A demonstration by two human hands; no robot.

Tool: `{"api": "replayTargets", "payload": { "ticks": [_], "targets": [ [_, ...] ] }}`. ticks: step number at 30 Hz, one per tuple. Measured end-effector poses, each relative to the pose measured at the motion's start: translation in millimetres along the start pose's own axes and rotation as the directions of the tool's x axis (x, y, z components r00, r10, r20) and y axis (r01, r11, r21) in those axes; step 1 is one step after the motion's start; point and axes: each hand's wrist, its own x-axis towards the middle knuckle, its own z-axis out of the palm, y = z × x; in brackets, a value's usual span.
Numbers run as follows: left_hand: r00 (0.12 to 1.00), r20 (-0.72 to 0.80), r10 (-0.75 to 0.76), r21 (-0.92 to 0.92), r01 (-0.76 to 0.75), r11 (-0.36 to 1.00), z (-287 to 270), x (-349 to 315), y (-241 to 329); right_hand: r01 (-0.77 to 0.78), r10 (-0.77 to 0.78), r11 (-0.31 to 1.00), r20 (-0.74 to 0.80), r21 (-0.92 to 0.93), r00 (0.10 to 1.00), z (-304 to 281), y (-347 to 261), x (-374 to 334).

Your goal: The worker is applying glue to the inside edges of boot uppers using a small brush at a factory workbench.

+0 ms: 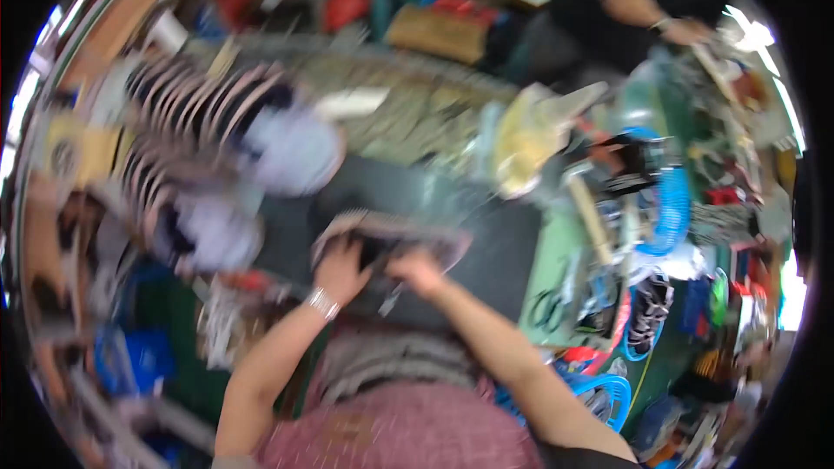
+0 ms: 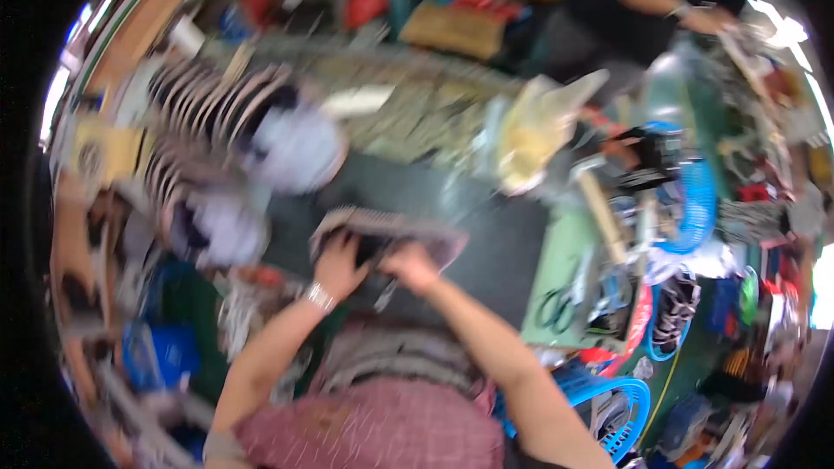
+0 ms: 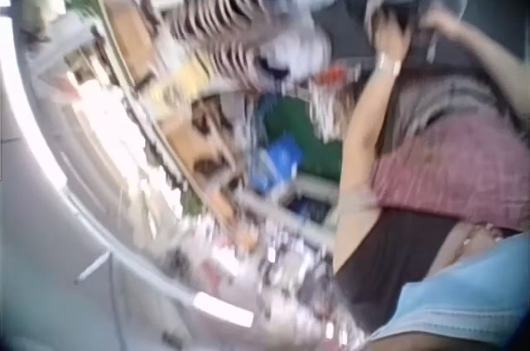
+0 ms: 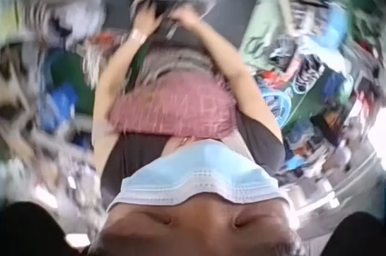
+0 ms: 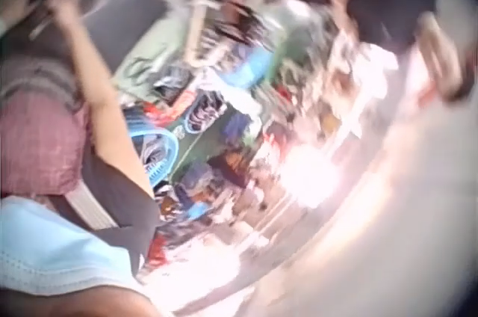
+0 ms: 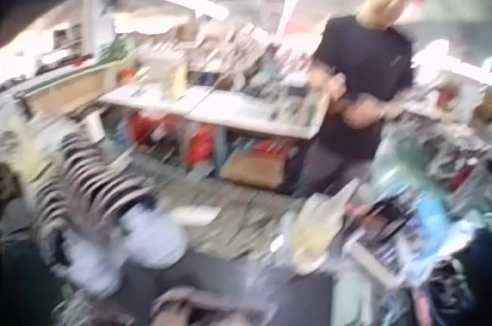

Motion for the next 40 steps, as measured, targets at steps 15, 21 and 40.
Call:
{"api": "replayTargets", "payload": {
  "ticks": [15,21,40],
  "targets": [
    [0.805,0.376,-0.459,-0.359,0.583,0.729,26.5,10.9,-39.2,-0.023,0.146,0.926,-0.303,0.376,0.942,40.4,-53.3,-26.9],
    [0.802,0.538,-0.258,-0.395,0.51,0.764,32.4,18.6,-31.0,0.15,-0.364,0.847,-0.35,-0.51,0.863,62.0,-33.3,-25.2],
    [0.978,0.163,0.134,-0.055,-0.127,0.99,-21.1,-42.0,9.1,-0.107,-0.344,0.871,-0.752,-0.479,0.562,-205.2,-45.4,9.4]
  ]
}}
